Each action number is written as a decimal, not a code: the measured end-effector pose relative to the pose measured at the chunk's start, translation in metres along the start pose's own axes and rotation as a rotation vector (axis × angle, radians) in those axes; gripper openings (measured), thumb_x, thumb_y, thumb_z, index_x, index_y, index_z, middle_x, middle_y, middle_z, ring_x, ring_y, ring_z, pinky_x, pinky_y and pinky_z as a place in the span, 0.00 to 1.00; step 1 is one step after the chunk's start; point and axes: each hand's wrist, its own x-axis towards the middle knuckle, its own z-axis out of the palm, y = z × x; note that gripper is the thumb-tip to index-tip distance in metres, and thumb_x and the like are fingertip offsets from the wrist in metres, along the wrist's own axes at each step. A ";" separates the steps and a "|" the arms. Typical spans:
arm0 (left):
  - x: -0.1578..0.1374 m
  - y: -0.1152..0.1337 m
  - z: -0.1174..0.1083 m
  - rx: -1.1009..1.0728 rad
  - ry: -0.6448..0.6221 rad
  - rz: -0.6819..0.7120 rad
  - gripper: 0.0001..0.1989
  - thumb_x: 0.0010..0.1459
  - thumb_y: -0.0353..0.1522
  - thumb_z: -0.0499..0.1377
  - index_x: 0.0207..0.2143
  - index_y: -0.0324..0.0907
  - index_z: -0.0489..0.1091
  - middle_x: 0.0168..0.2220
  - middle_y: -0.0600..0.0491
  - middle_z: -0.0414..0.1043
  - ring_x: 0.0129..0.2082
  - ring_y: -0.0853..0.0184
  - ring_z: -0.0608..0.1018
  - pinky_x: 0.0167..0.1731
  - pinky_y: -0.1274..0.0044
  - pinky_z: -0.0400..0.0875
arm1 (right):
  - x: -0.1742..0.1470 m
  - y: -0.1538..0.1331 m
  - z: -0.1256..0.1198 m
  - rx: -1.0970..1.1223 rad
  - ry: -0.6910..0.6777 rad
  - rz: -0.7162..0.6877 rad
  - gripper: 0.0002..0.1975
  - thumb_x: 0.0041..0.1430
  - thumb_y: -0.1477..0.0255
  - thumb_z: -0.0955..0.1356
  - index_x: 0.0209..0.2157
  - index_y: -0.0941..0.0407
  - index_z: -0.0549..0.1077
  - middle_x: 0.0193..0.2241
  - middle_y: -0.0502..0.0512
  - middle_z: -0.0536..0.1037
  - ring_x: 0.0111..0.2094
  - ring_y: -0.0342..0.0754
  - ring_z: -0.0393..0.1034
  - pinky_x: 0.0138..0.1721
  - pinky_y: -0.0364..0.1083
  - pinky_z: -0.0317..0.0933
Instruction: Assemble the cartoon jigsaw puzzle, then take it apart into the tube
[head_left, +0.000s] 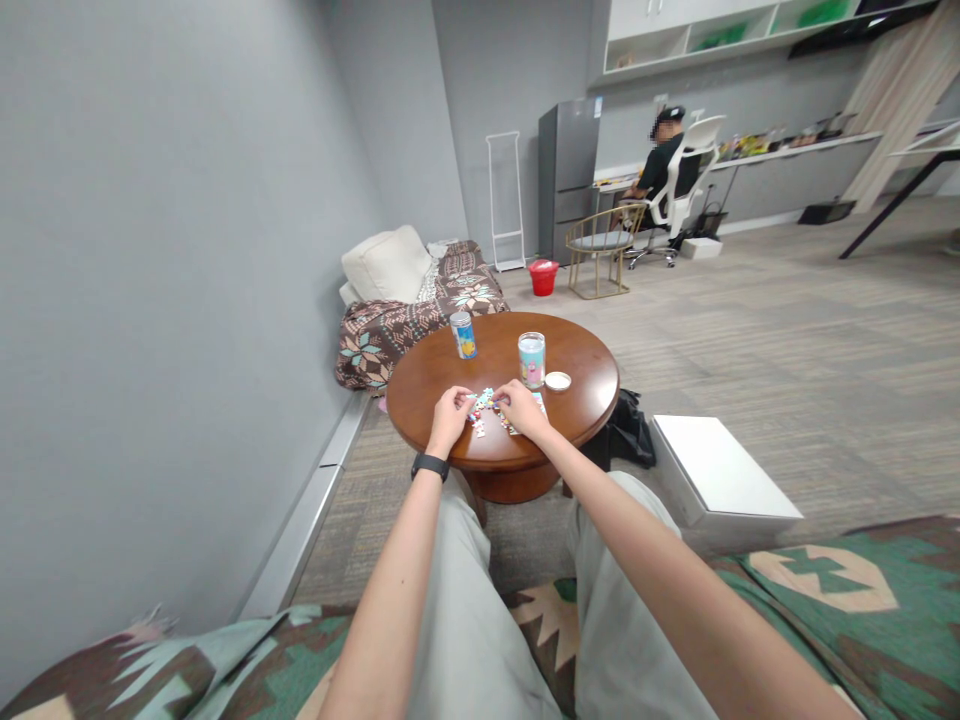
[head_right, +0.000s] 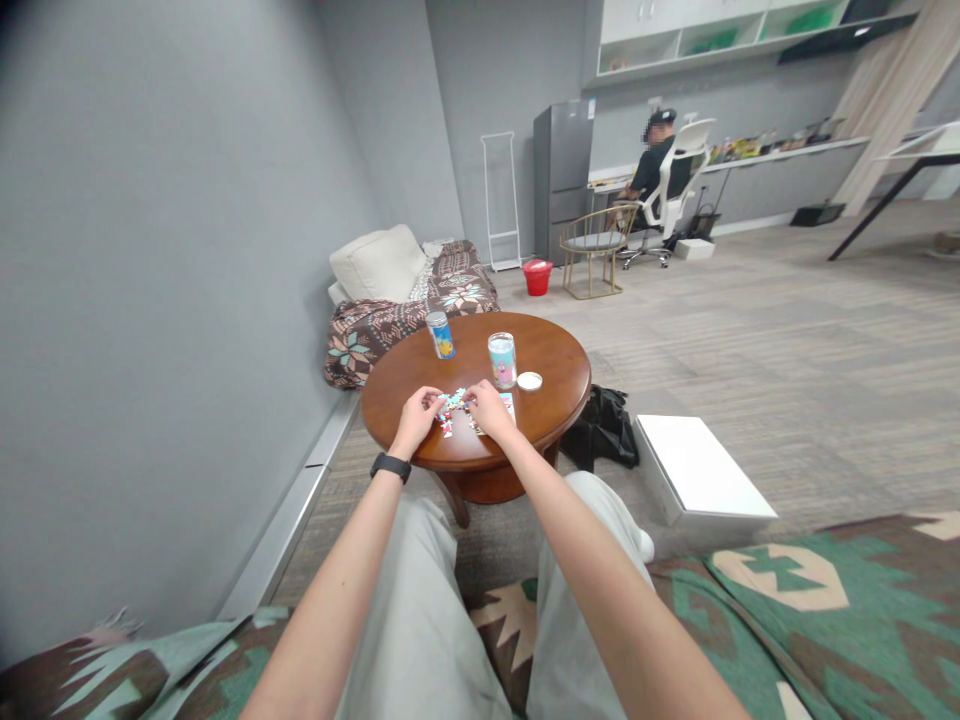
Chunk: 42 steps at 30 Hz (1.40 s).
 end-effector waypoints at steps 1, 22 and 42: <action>0.000 0.000 0.000 -0.017 0.024 -0.004 0.05 0.52 0.31 0.61 0.32 0.41 0.71 0.29 0.53 0.73 0.31 0.67 0.73 0.36 0.76 0.67 | 0.000 0.000 0.000 0.004 -0.001 -0.003 0.11 0.52 0.86 0.65 0.30 0.57 0.76 0.33 0.52 0.70 0.35 0.44 0.67 0.45 0.46 0.64; 0.001 0.014 -0.030 0.083 -0.589 0.039 0.16 0.39 0.40 0.71 0.28 0.41 0.75 0.26 0.56 0.72 0.27 0.68 0.72 0.29 0.78 0.66 | 0.000 0.002 0.002 -0.025 -0.009 -0.023 0.11 0.53 0.86 0.63 0.29 0.58 0.74 0.32 0.52 0.69 0.34 0.45 0.66 0.43 0.46 0.63; 0.014 0.012 -0.012 0.041 -0.215 0.026 0.09 0.44 0.35 0.69 0.27 0.41 0.75 0.27 0.51 0.76 0.29 0.64 0.76 0.34 0.74 0.69 | -0.004 -0.016 -0.003 -0.013 -0.103 0.022 0.04 0.55 0.78 0.69 0.28 0.57 0.75 0.31 0.51 0.70 0.32 0.43 0.66 0.40 0.44 0.62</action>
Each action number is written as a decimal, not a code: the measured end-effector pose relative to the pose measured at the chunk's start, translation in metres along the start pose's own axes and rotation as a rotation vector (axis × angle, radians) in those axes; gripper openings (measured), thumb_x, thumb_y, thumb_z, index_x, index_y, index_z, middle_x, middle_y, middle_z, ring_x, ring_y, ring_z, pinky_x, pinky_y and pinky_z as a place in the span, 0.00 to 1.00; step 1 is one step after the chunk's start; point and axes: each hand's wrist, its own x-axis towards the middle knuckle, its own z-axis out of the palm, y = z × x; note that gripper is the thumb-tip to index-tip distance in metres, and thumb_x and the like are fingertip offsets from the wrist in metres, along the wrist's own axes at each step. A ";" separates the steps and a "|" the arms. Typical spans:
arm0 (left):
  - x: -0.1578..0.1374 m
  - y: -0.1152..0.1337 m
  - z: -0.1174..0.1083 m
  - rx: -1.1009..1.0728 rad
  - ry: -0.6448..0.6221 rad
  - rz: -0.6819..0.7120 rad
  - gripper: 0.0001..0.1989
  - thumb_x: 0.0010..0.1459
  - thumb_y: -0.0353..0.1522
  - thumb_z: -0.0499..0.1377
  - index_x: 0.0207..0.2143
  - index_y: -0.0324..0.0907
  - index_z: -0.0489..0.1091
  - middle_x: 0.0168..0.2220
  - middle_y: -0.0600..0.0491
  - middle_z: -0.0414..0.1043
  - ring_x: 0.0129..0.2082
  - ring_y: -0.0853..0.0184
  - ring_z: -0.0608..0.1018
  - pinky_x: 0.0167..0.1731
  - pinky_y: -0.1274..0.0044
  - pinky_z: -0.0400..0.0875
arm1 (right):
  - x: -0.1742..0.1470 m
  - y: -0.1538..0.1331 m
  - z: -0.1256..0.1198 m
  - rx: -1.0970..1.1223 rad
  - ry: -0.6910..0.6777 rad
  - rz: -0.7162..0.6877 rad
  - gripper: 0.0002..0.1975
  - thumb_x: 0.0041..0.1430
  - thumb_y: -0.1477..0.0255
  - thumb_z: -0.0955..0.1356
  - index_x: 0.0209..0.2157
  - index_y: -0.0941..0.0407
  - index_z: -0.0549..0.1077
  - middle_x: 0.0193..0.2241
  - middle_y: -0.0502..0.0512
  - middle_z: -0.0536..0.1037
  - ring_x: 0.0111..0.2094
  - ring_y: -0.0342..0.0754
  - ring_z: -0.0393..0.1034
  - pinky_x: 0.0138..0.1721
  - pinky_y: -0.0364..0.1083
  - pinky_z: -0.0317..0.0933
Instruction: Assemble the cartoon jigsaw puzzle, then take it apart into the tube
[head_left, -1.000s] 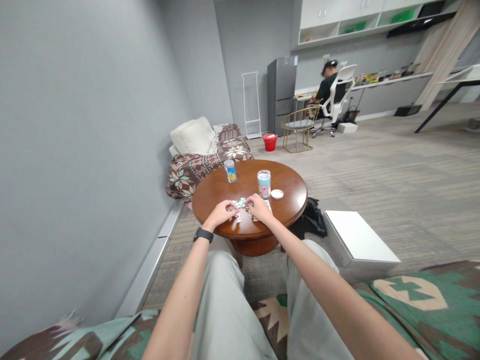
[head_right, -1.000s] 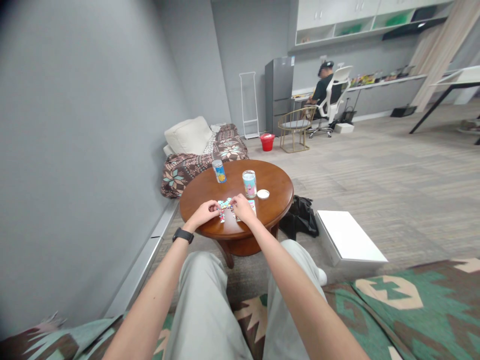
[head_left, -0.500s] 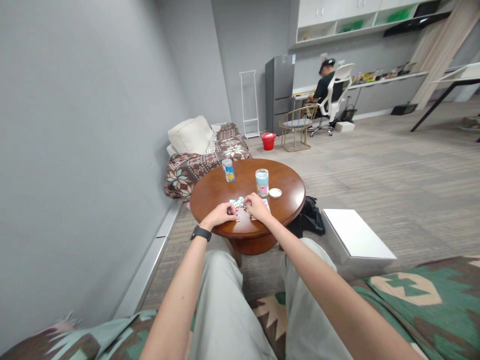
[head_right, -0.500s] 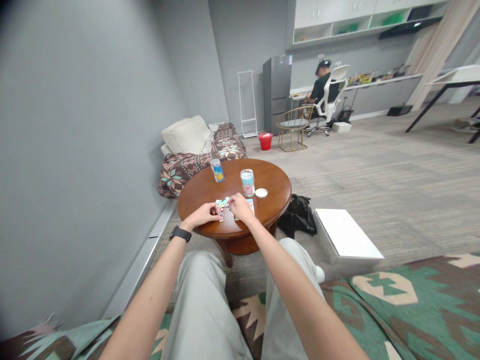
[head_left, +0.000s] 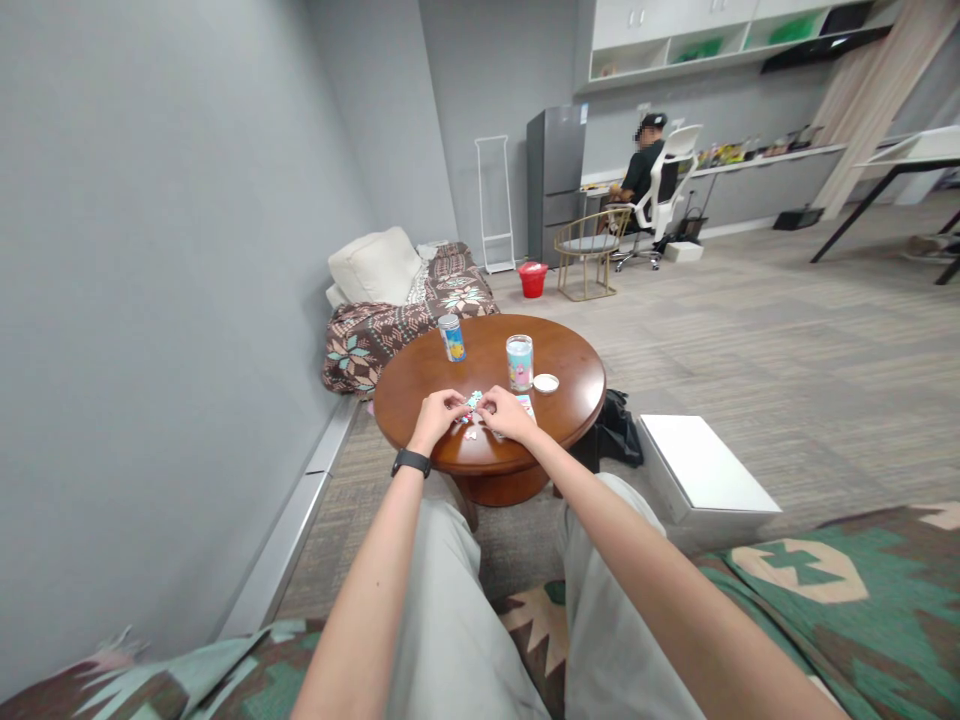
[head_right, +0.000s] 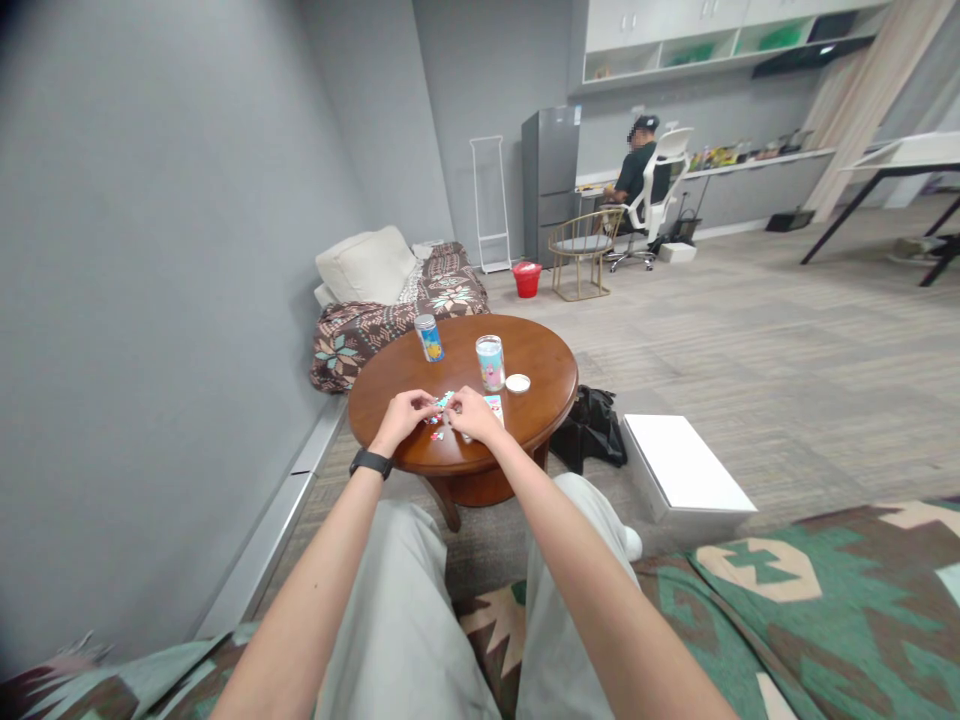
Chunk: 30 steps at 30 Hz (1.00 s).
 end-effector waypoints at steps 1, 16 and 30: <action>0.000 0.000 -0.001 0.032 -0.015 0.006 0.09 0.44 0.35 0.69 0.27 0.41 0.76 0.26 0.51 0.76 0.29 0.64 0.76 0.34 0.74 0.69 | 0.000 0.000 0.000 -0.005 -0.002 0.001 0.05 0.55 0.78 0.68 0.28 0.57 0.76 0.31 0.52 0.70 0.32 0.44 0.66 0.40 0.44 0.62; -0.003 0.006 -0.010 0.122 -0.016 -0.042 0.06 0.51 0.33 0.64 0.28 0.39 0.74 0.27 0.52 0.74 0.28 0.68 0.74 0.33 0.77 0.69 | 0.001 -0.001 -0.003 0.008 0.006 0.013 0.06 0.57 0.78 0.66 0.27 0.58 0.74 0.30 0.51 0.70 0.30 0.43 0.65 0.39 0.43 0.62; -0.021 0.015 -0.031 -0.210 -0.253 -0.111 0.23 0.43 0.42 0.70 0.37 0.38 0.72 0.17 0.66 0.48 0.15 0.79 0.50 0.17 0.82 0.43 | 0.005 0.009 -0.002 0.072 0.084 0.010 0.07 0.53 0.79 0.65 0.27 0.57 0.73 0.29 0.51 0.71 0.32 0.45 0.67 0.40 0.44 0.61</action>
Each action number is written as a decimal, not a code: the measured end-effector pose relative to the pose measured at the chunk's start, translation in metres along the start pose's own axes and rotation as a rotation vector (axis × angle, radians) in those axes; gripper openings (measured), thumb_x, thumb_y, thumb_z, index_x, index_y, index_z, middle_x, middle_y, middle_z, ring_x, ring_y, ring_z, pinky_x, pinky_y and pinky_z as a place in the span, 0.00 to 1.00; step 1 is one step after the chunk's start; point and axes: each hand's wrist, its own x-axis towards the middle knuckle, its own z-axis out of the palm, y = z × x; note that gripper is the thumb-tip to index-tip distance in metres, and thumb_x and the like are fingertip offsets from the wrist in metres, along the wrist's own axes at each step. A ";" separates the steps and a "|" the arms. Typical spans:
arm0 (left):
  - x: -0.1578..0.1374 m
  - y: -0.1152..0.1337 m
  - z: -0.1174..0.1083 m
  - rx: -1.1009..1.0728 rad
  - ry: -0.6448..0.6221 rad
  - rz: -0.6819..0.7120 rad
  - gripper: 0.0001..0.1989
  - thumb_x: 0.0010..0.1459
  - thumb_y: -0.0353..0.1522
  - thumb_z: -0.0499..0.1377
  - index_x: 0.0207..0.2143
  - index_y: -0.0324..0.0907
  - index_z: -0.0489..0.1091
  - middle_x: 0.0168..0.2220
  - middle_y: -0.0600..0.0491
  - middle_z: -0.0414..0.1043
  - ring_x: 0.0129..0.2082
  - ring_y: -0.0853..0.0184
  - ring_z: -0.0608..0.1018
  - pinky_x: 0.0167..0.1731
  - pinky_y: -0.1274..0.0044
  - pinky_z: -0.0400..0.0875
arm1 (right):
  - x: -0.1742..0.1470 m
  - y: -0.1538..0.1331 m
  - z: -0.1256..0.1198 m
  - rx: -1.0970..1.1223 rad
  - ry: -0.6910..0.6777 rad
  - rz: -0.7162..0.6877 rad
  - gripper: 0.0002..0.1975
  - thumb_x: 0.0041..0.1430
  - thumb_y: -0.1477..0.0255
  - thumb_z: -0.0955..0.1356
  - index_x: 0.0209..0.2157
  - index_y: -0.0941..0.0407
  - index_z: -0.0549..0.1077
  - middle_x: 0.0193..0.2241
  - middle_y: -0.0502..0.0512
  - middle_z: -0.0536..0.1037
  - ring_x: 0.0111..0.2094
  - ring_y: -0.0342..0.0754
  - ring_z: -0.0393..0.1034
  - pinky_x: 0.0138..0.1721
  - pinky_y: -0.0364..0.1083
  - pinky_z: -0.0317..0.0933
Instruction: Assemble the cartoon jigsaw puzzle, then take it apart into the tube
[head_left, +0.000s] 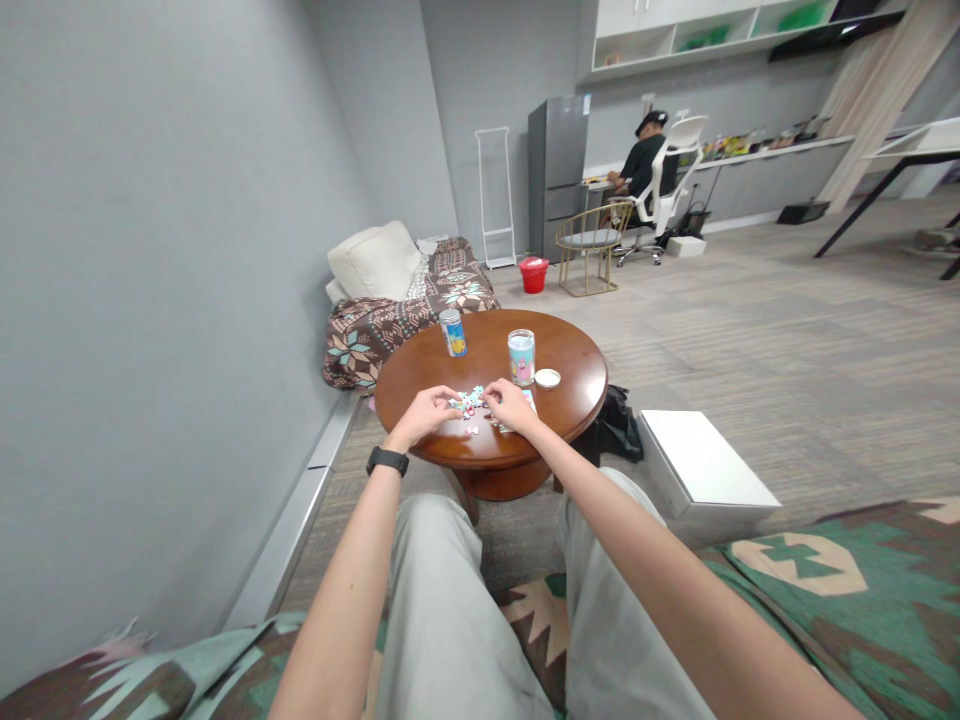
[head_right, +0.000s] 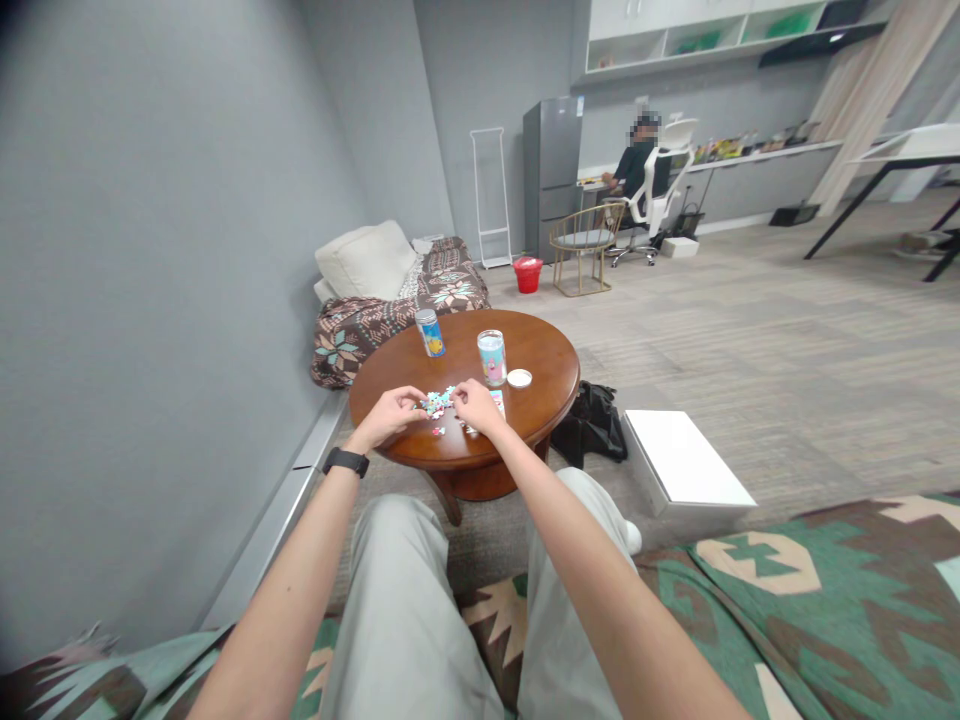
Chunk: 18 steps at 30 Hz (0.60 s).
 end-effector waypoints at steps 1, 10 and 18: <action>0.003 0.001 0.001 0.095 -0.013 0.003 0.22 0.43 0.42 0.70 0.36 0.37 0.73 0.17 0.66 0.49 0.16 0.79 0.51 0.18 0.81 0.43 | 0.001 0.001 -0.001 0.018 0.013 0.005 0.07 0.53 0.78 0.64 0.26 0.56 0.73 0.29 0.51 0.72 0.32 0.45 0.67 0.40 0.45 0.61; 0.009 0.004 0.001 0.464 -0.311 0.013 0.19 0.42 0.44 0.69 0.32 0.38 0.78 0.18 0.63 0.52 0.20 0.73 0.56 0.24 0.79 0.48 | 0.005 0.007 -0.008 0.411 0.146 0.164 0.10 0.53 0.70 0.61 0.25 0.55 0.73 0.26 0.50 0.74 0.30 0.46 0.66 0.37 0.45 0.59; 0.010 0.020 0.009 0.469 -0.442 -0.049 0.16 0.44 0.43 0.66 0.29 0.38 0.76 0.17 0.61 0.56 0.20 0.72 0.60 0.25 0.78 0.53 | 0.006 0.009 -0.008 0.556 0.262 0.211 0.12 0.50 0.66 0.60 0.24 0.55 0.72 0.23 0.51 0.71 0.26 0.46 0.63 0.33 0.45 0.58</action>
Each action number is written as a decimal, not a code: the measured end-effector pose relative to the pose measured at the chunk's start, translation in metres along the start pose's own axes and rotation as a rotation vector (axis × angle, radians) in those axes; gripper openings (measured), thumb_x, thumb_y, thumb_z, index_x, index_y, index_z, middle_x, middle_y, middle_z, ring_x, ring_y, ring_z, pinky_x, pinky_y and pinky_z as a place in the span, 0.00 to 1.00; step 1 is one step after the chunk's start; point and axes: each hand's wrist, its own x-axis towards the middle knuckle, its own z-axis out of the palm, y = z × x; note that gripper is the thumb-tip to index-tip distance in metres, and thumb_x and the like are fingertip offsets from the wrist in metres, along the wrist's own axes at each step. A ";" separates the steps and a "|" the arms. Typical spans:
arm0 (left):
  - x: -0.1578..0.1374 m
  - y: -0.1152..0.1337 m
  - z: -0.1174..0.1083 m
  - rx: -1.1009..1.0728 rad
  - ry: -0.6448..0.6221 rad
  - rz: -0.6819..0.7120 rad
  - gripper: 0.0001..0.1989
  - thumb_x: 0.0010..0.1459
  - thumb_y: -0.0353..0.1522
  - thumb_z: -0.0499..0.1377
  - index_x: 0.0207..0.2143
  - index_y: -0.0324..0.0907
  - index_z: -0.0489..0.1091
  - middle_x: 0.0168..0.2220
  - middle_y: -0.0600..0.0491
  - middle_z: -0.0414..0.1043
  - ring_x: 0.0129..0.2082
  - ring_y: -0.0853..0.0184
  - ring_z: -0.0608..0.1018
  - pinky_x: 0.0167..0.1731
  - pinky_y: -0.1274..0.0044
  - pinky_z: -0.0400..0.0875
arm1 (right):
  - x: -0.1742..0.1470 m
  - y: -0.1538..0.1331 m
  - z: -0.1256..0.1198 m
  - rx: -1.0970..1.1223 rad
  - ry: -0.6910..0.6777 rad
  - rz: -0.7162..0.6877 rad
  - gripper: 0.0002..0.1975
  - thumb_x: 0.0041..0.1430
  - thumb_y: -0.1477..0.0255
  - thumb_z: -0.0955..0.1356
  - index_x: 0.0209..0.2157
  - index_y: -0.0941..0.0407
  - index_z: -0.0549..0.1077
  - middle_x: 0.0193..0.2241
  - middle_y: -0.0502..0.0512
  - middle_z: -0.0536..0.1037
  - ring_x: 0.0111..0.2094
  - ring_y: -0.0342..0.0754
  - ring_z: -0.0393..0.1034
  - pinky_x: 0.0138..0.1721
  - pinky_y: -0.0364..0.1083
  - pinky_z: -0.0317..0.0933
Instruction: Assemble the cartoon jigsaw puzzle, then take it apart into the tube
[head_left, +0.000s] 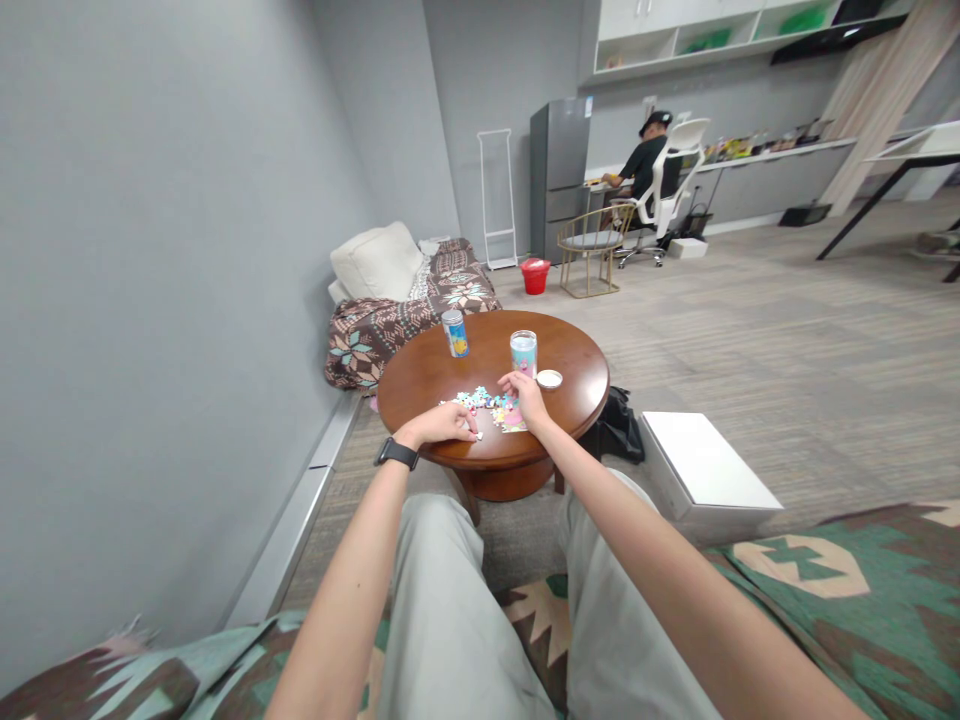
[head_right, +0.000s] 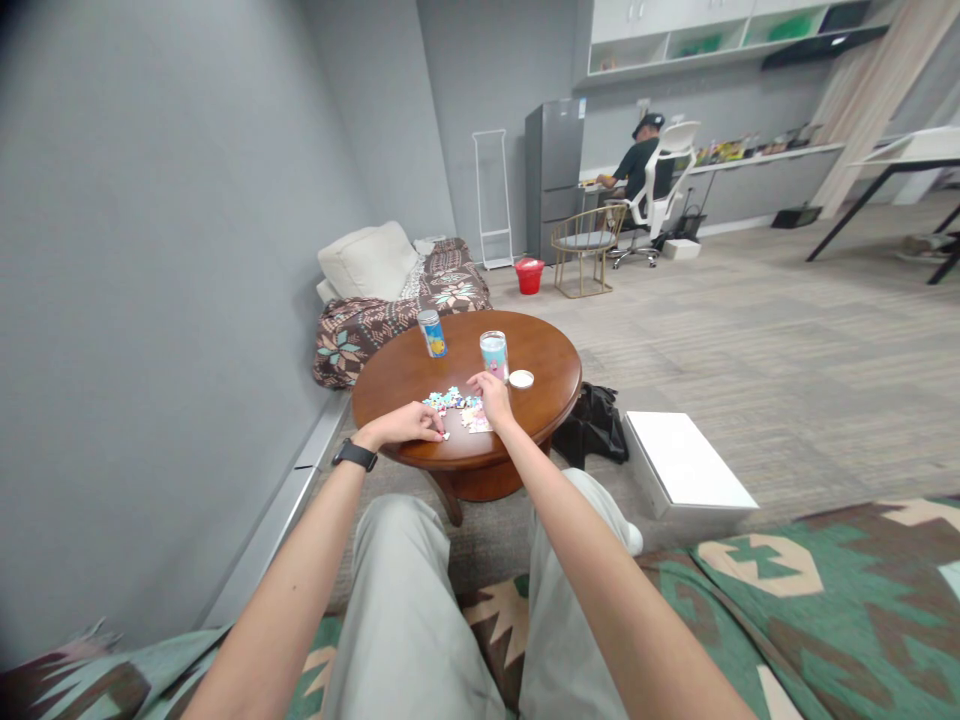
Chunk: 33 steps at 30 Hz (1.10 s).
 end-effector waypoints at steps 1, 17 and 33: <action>0.000 0.002 0.000 -0.001 -0.010 -0.006 0.16 0.44 0.43 0.66 0.29 0.38 0.76 0.17 0.61 0.56 0.20 0.72 0.60 0.24 0.78 0.53 | 0.000 0.000 0.000 -0.002 -0.004 -0.003 0.12 0.50 0.66 0.60 0.24 0.55 0.72 0.23 0.51 0.71 0.27 0.46 0.63 0.33 0.45 0.58; 0.011 0.005 0.015 0.163 0.340 0.025 0.06 0.52 0.34 0.63 0.29 0.41 0.76 0.25 0.54 0.72 0.28 0.66 0.72 0.33 0.77 0.62 | 0.000 -0.001 -0.002 -0.108 -0.056 0.006 0.14 0.54 0.65 0.59 0.26 0.56 0.71 0.26 0.53 0.73 0.29 0.46 0.66 0.34 0.43 0.60; 0.018 0.022 0.057 0.381 0.520 -0.135 0.17 0.60 0.44 0.57 0.46 0.46 0.77 0.35 0.47 0.78 0.38 0.58 0.77 0.38 0.74 0.65 | -0.005 -0.004 -0.003 -0.433 0.040 0.094 0.14 0.56 0.72 0.58 0.21 0.54 0.69 0.27 0.55 0.76 0.34 0.49 0.70 0.40 0.46 0.61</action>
